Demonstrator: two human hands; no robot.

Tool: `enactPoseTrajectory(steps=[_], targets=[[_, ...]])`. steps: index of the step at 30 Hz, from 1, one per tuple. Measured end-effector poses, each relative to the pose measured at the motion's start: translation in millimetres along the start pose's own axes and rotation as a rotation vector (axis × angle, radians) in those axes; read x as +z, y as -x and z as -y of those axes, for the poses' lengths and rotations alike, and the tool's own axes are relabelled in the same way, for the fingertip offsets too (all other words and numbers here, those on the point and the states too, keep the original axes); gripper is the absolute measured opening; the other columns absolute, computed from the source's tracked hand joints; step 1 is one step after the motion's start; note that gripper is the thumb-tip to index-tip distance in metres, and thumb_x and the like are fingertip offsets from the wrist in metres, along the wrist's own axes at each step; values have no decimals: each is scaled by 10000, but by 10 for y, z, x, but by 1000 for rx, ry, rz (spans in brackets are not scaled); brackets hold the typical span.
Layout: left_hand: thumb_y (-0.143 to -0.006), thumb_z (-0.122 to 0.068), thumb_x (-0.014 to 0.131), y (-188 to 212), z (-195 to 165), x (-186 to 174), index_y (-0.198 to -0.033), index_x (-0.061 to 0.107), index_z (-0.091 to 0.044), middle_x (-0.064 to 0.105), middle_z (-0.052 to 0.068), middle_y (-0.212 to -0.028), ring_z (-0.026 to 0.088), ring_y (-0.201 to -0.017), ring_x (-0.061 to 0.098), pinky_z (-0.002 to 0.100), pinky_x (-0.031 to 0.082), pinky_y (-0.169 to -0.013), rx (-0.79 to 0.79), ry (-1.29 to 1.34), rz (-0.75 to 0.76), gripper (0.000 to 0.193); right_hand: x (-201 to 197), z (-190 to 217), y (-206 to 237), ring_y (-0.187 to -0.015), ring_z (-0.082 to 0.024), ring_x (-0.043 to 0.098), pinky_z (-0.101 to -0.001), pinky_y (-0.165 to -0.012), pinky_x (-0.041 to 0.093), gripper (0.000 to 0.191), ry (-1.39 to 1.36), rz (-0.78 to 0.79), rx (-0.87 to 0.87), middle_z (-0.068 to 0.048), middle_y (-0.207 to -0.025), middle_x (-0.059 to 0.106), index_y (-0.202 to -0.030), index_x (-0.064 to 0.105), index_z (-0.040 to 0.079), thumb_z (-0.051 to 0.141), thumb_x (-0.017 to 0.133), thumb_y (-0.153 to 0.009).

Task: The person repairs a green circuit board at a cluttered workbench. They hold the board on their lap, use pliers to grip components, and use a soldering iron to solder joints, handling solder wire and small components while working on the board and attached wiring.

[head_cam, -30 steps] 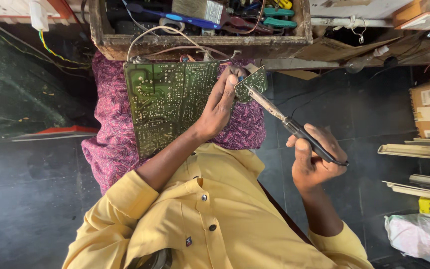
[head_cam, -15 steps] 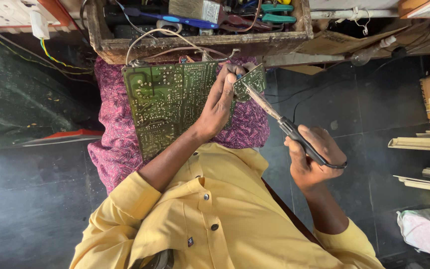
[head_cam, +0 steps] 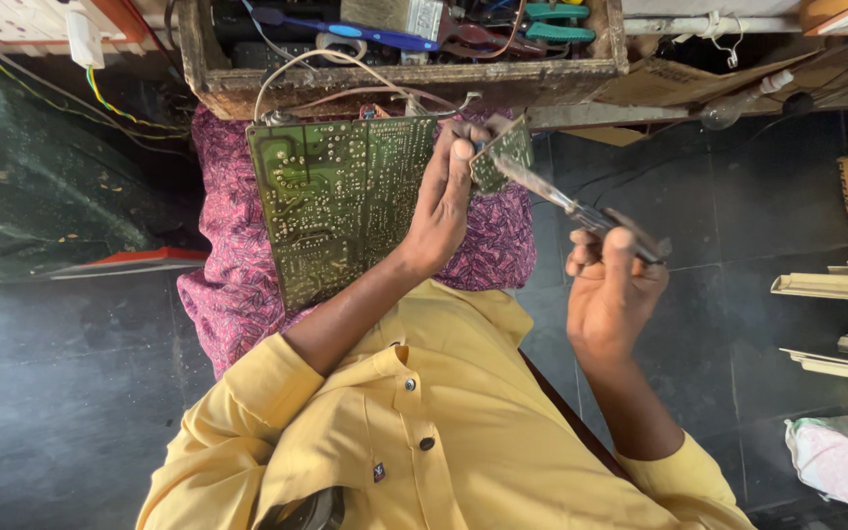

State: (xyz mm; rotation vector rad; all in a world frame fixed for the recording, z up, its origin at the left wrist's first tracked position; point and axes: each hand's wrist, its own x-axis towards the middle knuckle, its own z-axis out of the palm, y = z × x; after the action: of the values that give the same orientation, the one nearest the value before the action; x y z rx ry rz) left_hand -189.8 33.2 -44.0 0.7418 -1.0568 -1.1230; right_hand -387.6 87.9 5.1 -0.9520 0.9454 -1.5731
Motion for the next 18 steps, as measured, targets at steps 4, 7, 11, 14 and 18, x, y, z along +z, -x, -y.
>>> enactPoseTrajectory(steps=[4,7,11,14,18], targets=[[-1200,-371,319,-12,-26,1,-1292,512,-53,472,23,-1225,129,-1158,443,263,363,-1071,-4,32,-4,383,-81,9,-44,-804,-126,613,-264,-689,480,342,-59,-60,60,-128,-987,700,-1235,638,-28,277,682,-1087],[-1206,-369,325,-32,-50,5,-1289,509,-57,475,26,-1234,130,-1177,443,263,355,-1091,21,46,-6,372,-109,-20,-68,-791,-120,612,-255,-676,475,318,-81,-58,113,-116,-964,703,-1193,645,-18,276,678,-1075],[-1196,-366,333,-22,-72,16,-1288,501,-67,460,-7,-1190,86,-1037,399,236,359,-925,-12,55,-2,355,-107,-81,-82,-787,-116,602,-248,-674,468,290,-128,-65,174,-117,-944,704,-1153,657,-19,261,676,-1077],[-1196,-356,348,-5,-70,14,-1298,495,-76,447,-32,-1161,60,-950,366,222,356,-828,-38,104,11,332,-116,-100,-83,-778,-112,599,-245,-677,470,283,-145,-78,211,-112,-936,708,-1147,663,-10,262,676,-1070],[-1196,-319,364,-3,-42,22,-1312,491,-78,449,-40,-1144,47,-911,352,207,340,-790,-43,141,2,296,-155,-121,-88,-775,-103,597,-238,-678,467,276,-159,-65,220,-101,-940,712,-1148,666,3,267,675,-1069]])
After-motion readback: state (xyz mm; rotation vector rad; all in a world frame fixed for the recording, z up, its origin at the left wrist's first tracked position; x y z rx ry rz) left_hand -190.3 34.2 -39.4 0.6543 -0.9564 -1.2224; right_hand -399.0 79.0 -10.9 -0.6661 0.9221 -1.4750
